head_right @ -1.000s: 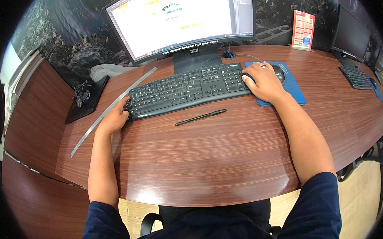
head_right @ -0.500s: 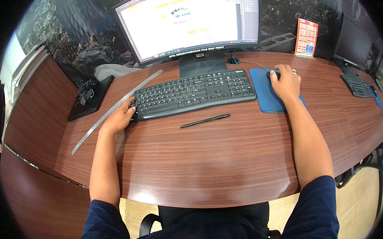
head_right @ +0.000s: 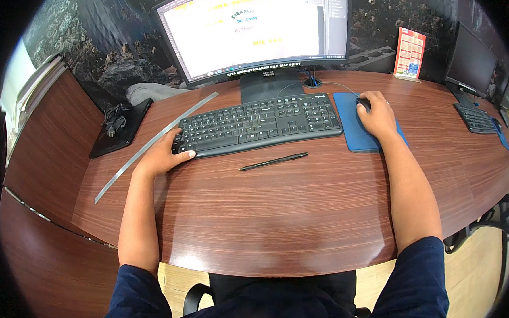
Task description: Performing graphic design and web browsing at a computer workstation.
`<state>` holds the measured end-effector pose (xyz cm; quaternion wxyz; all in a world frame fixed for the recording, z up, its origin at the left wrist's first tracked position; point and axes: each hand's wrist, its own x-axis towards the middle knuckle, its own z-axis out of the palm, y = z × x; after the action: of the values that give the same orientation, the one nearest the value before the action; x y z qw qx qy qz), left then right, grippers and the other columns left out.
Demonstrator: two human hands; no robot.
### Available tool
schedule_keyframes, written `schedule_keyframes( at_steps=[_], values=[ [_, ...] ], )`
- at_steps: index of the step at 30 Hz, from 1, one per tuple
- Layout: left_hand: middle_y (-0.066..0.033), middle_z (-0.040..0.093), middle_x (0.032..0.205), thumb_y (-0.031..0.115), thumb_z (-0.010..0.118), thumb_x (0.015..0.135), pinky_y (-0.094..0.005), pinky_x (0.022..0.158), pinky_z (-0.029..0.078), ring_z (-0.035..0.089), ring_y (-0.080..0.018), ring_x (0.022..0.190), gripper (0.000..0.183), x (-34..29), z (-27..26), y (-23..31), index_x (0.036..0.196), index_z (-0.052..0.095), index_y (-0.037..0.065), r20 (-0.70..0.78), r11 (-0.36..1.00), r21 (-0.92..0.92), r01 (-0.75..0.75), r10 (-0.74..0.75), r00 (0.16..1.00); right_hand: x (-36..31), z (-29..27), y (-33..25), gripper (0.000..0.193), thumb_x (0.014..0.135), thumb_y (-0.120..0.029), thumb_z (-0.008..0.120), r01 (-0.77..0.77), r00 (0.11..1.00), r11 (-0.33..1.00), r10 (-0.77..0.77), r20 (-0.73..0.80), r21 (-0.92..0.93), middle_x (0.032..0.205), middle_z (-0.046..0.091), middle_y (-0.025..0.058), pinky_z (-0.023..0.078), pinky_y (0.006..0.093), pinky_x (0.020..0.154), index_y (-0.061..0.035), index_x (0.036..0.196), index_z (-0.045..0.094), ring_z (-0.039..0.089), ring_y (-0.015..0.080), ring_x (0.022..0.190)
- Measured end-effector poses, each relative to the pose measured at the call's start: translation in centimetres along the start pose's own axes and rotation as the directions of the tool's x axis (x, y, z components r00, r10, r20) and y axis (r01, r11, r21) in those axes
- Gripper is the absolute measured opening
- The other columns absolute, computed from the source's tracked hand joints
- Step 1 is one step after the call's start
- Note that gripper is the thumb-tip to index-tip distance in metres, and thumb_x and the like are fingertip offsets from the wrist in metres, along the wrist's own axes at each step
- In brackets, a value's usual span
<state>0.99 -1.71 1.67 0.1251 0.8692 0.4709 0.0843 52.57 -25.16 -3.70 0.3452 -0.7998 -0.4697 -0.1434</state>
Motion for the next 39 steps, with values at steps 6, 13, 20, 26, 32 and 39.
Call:
schedule_keyframes(
  at_steps=[6,13,20,26,32,39],
  values=[
    [-0.0253,0.049,0.155,0.065,0.082,0.076,-0.0474,0.12,0.039,0.044,-0.0396,0.146,0.106,0.1,0.1,0.2,0.155,0.045,0.003,-0.004,1.0,0.007,-0.014,0.014,1.0,0.1,0.0,0.4,0.033,0.088,-0.02,0.069,0.022,0.999,1.0,-0.022,-0.047,0.002,0.125,0.067,0.0147,0.05,0.0468,0.102,-0.0076,0.119,0.071,0.064,0.037,0.118],
    [-0.0258,0.049,0.155,0.065,0.081,0.076,-0.0476,0.12,0.039,0.045,-0.0398,0.146,0.106,-0.1,0.0,0.4,0.155,0.046,0.004,-0.007,1.0,0.015,-0.007,0.007,1.0,0.1,0.7,-0.3,0.033,0.087,-0.019,0.069,-0.011,0.997,0.999,0.007,-0.07,-0.046,0.123,0.068,0.0155,0.051,0.0462,0.102,-0.006,0.117,0.072,0.065,0.037,0.116],
    [-0.0263,0.049,0.154,0.065,0.081,0.077,-0.0481,0.119,0.04,0.046,-0.0406,0.145,0.105,-0.1,-0.1,0.4,0.154,0.047,0.003,-0.013,1.0,0.021,-0.017,0.017,1.0,0.1,0.6,-0.4,0.032,0.088,-0.019,0.069,-0.024,0.999,0.999,0.023,-0.027,-0.024,0.123,0.067,0.0169,0.051,0.0463,0.102,-0.0052,0.117,0.071,0.065,0.0375,0.116],
    [-0.0268,0.05,0.153,0.065,0.082,0.077,-0.0481,0.119,0.04,0.046,-0.0411,0.145,0.105,-0.2,0.0,0.5,0.154,0.047,0.003,-0.016,1.0,0.018,-0.012,0.013,1.0,0.0,0.3,-0.9,0.032,0.088,-0.019,0.068,-0.019,0.998,1.0,0.019,-0.056,-0.004,0.123,0.067,0.0171,0.051,0.0465,0.102,-0.0049,0.117,0.071,0.064,0.0374,0.116],
    [-0.0267,0.049,0.154,0.065,0.082,0.076,-0.0481,0.119,0.039,0.046,-0.041,0.145,0.105,-0.2,-0.1,0.6,0.154,0.047,0.003,-0.013,1.0,0.014,-0.011,0.011,1.0,0.0,0.4,-0.8,0.033,0.088,-0.019,0.068,-0.027,0.999,0.999,0.027,-0.025,-0.027,0.122,0.067,0.0171,0.051,0.0467,0.102,-0.005,0.117,0.071,0.064,0.0373,0.116],
    [-0.0266,0.049,0.154,0.064,0.082,0.077,-0.0479,0.119,0.039,0.046,-0.041,0.145,0.105,-0.1,-0.1,0.5,0.154,0.046,0.003,0.0,1.0,0.013,-0.01,0.01,1.0,0.0,0.4,-0.7,0.033,0.088,-0.02,0.067,-0.026,1.0,0.999,0.025,-0.014,-0.04,0.123,0.067,0.0169,0.05,0.0469,0.103,-0.0052,0.118,0.071,0.064,0.0375,0.117]
  ],
)
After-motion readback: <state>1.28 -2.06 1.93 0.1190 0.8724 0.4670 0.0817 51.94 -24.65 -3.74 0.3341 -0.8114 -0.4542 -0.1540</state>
